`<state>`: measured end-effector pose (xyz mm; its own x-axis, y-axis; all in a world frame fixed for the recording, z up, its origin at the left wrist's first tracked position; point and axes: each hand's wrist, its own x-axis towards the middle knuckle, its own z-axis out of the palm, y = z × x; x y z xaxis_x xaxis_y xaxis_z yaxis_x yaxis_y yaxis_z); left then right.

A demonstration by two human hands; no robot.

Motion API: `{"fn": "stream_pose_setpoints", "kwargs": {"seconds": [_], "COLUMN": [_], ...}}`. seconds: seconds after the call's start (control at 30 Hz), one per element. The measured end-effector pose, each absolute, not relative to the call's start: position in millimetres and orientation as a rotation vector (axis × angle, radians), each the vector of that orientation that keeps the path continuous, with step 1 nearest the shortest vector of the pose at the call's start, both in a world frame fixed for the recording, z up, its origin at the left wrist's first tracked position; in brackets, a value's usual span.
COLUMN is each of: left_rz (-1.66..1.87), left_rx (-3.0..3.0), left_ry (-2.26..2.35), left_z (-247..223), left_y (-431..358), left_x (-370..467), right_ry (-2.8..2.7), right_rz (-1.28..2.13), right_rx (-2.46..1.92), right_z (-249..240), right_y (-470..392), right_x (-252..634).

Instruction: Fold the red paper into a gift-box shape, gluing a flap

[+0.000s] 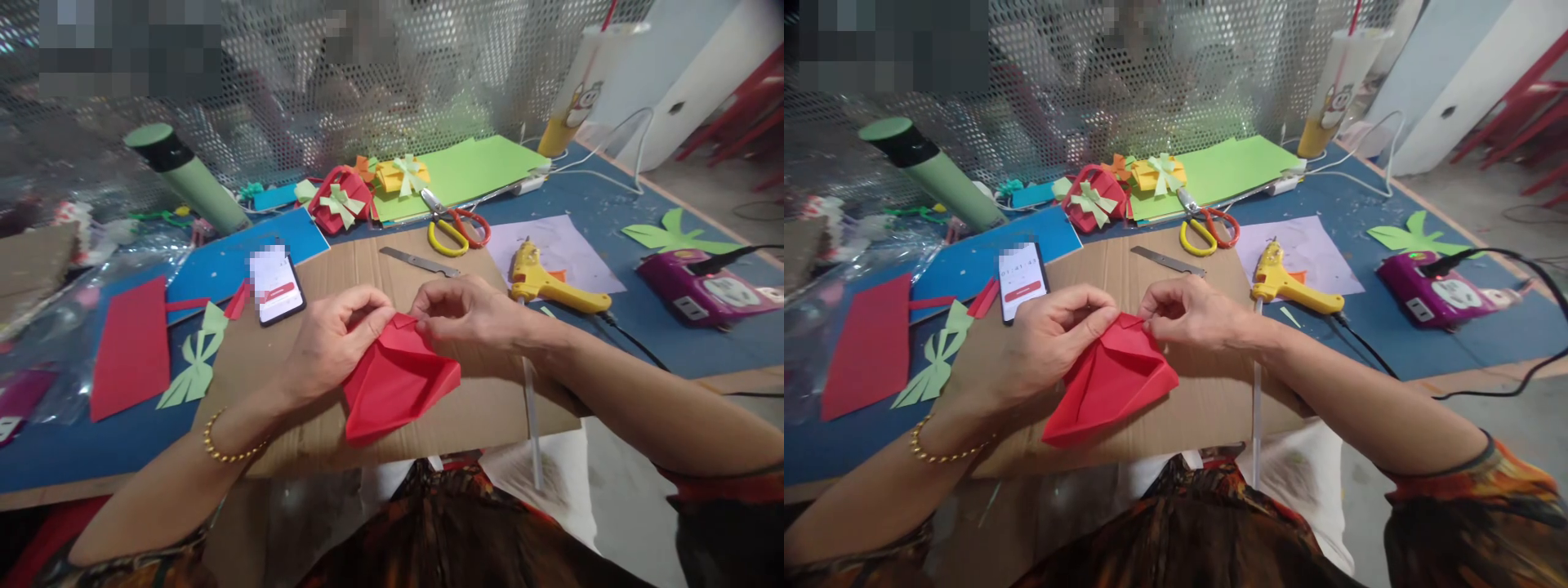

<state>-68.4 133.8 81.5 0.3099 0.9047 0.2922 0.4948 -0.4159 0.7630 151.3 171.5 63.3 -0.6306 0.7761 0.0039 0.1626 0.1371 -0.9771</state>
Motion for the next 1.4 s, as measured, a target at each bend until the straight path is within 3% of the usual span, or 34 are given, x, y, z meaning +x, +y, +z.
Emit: {"fn": "stream_pose_setpoints", "kwargs": {"seconds": [0.5, 0.83, 1.13, 1.4], "left_rz": [1.121, 1.095, 1.079, 0.916], "left_rx": [2.037, 2.016, 2.0, 2.061], "left_ry": [1.338, 1.335, 1.328, 1.305], "left_z": [86, 87, 86, 91], "left_y": [130, 130, 130, 125], "left_x": [-67, -66, -66, -64], "right_ry": [-1.593, -1.753, -1.759, -2.108], "right_rz": [1.425, 1.3, 1.421, 1.142], "right_rx": [-0.933, -0.95, -0.825, -0.861], "right_z": [55, 61, 56, 69], "right_y": [156, 162, 165, 168], "right_x": [134, 140, 145, 149]}}
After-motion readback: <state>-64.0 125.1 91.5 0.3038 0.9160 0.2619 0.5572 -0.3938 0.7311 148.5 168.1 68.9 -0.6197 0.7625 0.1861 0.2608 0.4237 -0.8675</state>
